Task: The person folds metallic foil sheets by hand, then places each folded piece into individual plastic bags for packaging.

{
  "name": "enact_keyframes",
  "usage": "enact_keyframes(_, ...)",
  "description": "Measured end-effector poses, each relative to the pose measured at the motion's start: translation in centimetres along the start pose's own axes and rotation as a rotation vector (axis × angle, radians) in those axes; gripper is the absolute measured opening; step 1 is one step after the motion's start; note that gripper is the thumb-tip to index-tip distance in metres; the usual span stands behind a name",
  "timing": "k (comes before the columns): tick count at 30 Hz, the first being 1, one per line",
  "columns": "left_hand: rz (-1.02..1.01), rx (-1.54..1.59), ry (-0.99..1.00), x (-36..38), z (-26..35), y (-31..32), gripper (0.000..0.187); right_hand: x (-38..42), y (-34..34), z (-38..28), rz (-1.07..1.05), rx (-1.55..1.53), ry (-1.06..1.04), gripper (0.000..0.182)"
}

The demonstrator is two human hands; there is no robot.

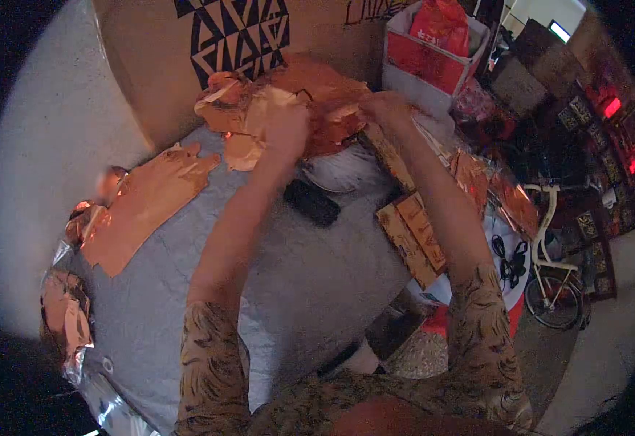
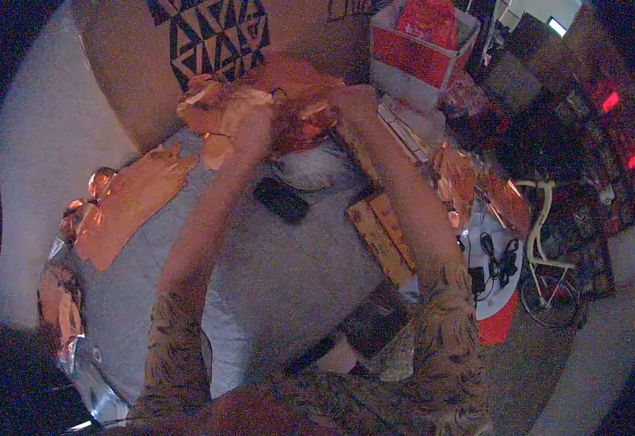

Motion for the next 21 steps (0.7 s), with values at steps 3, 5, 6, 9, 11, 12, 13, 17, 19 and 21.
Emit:
enact_keyframes(3, 0.048, 0.016, 0.002, -0.8, -0.7, -1.0, 0.018, 0.1, 0.1, -0.3, 0.084, 0.039, 0.114, 0.016)
enact_keyframes(5, 0.027, 0.074, 0.037, -0.9, -1.6, -0.4, 0.018, 0.1, 0.5, -1.0, 0.068, 0.323, 0.095, 0.016)
enact_keyframes(6, 0.114, 0.256, 0.112, -0.6, -1.6, -1.1, 0.021, 1.0, 0.7, -1.2, 0.089, 0.15, 0.153, 0.016)
enact_keyframes(9, 0.158, 0.418, 0.097, 0.1, -1.5, -2.9, 0.027, 2.9, 2.0, -2.6, 0.127, -0.028, 0.231, 0.018)
enact_keyframes(11, 0.112, 0.403, 0.011, 0.0, -2.1, -2.8, 0.029, 3.3, 2.5, -2.7, 0.148, -0.033, 0.254, 0.02)
enact_keyframes(12, 0.176, 0.45, 0.076, -0.2, -2.3, -2.9, 0.031, 3.5, 2.9, -2.0, 0.158, -0.228, 0.283, 0.021)
enact_keyframes(13, 0.209, 0.474, 0.11, -0.3, -2.5, -2.5, 0.033, 3.6, 3.4, -1.4, 0.168, -0.424, 0.309, 0.022)
enact_keyframes(17, 0.131, 0.439, 0.035, -0.8, -3.8, -0.6, 0.032, 3.0, 4.4, -0.9, 0.187, -0.534, 0.25, 0.024)
enact_keyframes(19, 0.073, 0.773, 0.043, -1.0, -4.8, 0.6, 0.028, 3.8, 4.3, -2.8, 0.265, -0.479, 0.158, 0.025)
enact_keyframes(21, 0.014, 0.899, -0.117, -1.4, -6.6, 1.7, 0.024, 3.8, 3.9, -1.7, 0.27, -0.486, 0.142, 0.024)
Point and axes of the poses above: each hand's wrist, its own x-axis away from the middle knuckle, its own y-axis out of the palm, z = x × y, the point moved 10 cm from there along -x, towards the middle knuckle, and after that the axes turned 6 degrees about -z, right-handed, at the moved point
